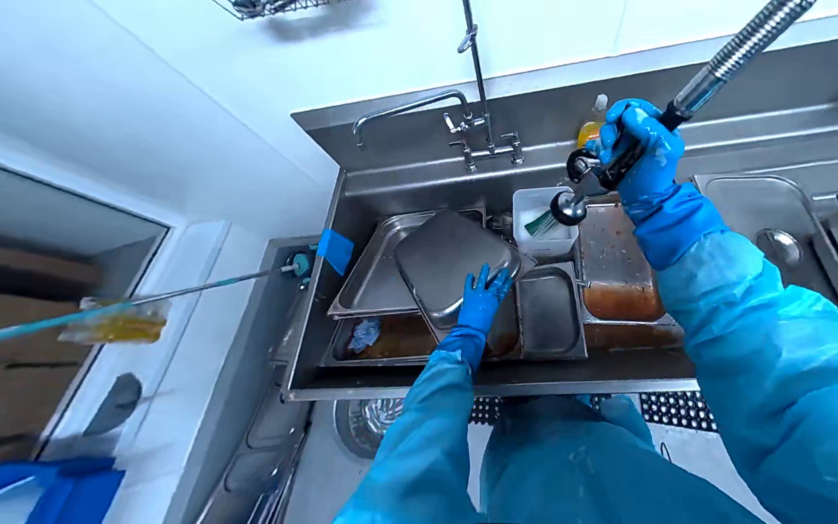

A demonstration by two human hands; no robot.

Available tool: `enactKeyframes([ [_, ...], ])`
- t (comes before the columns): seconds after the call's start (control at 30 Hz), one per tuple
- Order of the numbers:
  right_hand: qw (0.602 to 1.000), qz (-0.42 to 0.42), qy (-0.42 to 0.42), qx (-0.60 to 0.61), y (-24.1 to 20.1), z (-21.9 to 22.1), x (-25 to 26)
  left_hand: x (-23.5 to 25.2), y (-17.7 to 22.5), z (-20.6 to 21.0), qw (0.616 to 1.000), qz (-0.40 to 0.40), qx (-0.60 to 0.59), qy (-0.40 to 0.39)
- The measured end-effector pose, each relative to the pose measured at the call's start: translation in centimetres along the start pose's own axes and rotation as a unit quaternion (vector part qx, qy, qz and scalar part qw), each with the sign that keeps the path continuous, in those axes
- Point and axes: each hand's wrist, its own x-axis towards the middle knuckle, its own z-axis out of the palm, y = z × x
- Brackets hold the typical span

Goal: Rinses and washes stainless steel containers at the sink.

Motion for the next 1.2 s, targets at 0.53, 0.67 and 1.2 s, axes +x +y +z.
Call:
enactKeyframes([
  [0.53, 0.993, -0.009, 0.017, 0.117, 5.2, 13.3, -2.9, 1.1, 1.6, 0.1, 1.000, 0.015, 0.009, -0.019],
  [0.67, 0.993, -0.074, 0.029, 0.089, 6.7, 13.8, 0.5, 0.1, 1.0, -0.4, 0.999, 0.041, -0.014, -0.032],
  [1.2, 0.771, 0.232, 0.273, -0.526, 14.9, 4.6, -8.3, -10.8, -23.2, -15.5, 0.873, -0.150, -0.185, 0.426],
])
